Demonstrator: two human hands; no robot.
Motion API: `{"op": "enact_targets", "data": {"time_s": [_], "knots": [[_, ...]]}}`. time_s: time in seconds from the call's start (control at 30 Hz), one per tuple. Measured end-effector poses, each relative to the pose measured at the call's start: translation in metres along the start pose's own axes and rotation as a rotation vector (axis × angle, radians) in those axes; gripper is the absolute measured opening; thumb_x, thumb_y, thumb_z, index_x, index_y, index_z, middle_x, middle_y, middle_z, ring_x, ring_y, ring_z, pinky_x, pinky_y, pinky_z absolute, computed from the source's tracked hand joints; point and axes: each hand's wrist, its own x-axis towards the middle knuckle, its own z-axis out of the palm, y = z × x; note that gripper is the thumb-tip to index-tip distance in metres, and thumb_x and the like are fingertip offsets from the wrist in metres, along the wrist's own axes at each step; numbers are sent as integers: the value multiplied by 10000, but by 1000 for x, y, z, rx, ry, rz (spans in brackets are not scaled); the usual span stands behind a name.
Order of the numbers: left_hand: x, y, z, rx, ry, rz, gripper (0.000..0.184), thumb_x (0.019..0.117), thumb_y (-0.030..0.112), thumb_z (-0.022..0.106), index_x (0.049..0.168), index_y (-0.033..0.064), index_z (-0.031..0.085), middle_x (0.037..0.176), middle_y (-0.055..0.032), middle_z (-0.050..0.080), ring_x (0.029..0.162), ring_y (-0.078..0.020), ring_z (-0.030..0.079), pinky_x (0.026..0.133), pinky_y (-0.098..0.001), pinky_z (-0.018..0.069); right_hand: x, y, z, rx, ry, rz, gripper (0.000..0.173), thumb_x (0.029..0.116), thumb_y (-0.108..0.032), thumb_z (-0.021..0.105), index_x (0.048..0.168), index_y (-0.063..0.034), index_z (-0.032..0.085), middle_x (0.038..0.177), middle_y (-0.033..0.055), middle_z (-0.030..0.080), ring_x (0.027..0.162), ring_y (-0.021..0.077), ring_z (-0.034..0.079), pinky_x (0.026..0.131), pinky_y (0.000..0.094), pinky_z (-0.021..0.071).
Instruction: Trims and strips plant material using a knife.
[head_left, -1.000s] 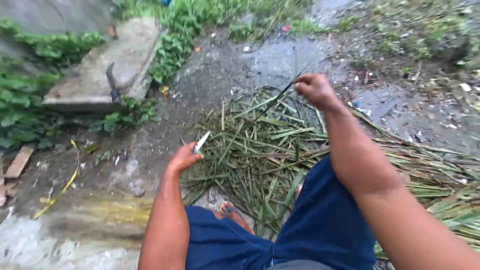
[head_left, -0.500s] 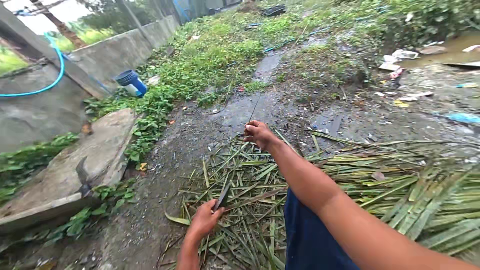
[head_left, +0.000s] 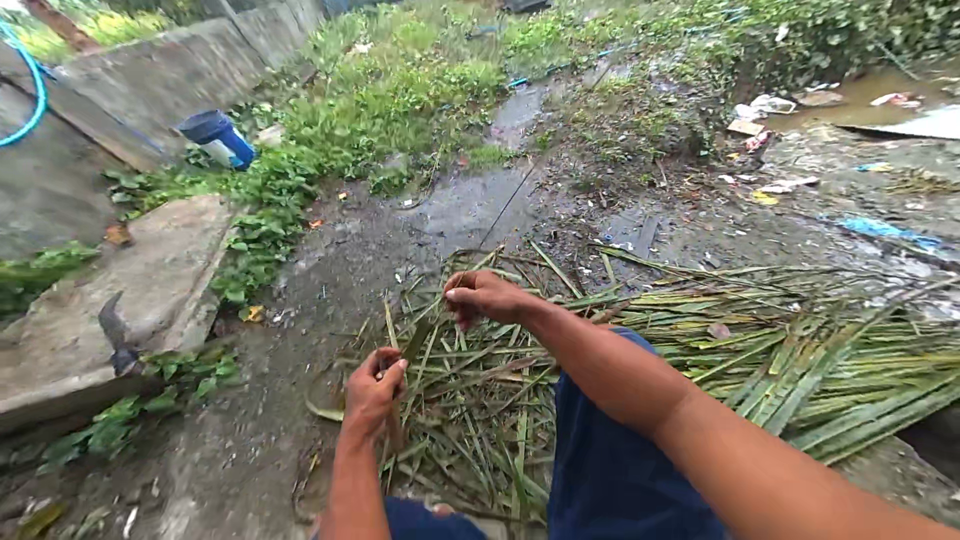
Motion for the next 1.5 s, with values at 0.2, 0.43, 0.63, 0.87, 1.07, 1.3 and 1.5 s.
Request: {"op": "enact_targets", "data": {"time_s": [0.2,0.43,0.63,0.87,1.07,1.3,1.5], "knots": [[-1,-2,-5,262,126,-152,451,1083,381,514,1455,128,525,972,-157,669,662,-231,657,632,-436,593,-25,-2,-8,-207,150,-99,234,1070,-74,476,1204,56,617,960,102,736,751,139,720,725,341,632],[-6,16,34,141,-12,-100,443,1110,352,363,1372,10,464,861,-114,607,643,-216,614,615,-433,574,-16,6,2,-347,281,-188,185,1033,-74,548,1136,20,670,940,71,755,762,126,742,741,325,650],[-7,14,69,411,34,231,415,1094,318,445,1274,-27,593,866,-153,665,686,-249,644,664,-452,563,-8,13,26,-501,264,-232,193,1028,-84,541,1109,9,689,914,63,754,758,86,734,752,289,636],[37,-20,45,553,-11,-310,573,1115,469,321,1228,-18,601,987,-264,663,894,-422,675,818,-628,527,-1,15,13,-561,295,-224,209,1037,-78,504,1089,9,687,905,79,758,756,110,742,754,315,637],[42,-50,38,651,-109,-543,649,1111,499,268,1211,-37,619,1095,-295,660,985,-436,674,859,-629,526,-10,-4,0,-442,441,-216,218,1052,-92,465,1124,45,618,905,89,736,740,153,736,737,367,647],[26,-19,46,5,89,-348,540,1118,493,279,1344,100,572,750,-55,551,512,-150,527,488,-328,516,-10,1,-5,-320,451,-141,160,1041,-73,530,1106,1,656,937,78,764,761,143,758,748,326,657],[1,28,73,292,33,107,458,1120,353,334,1231,32,640,794,-94,617,628,-204,588,613,-431,527,-3,17,31,-467,334,-243,164,1022,-88,560,1070,-3,693,922,68,760,767,98,740,756,296,637]]}}
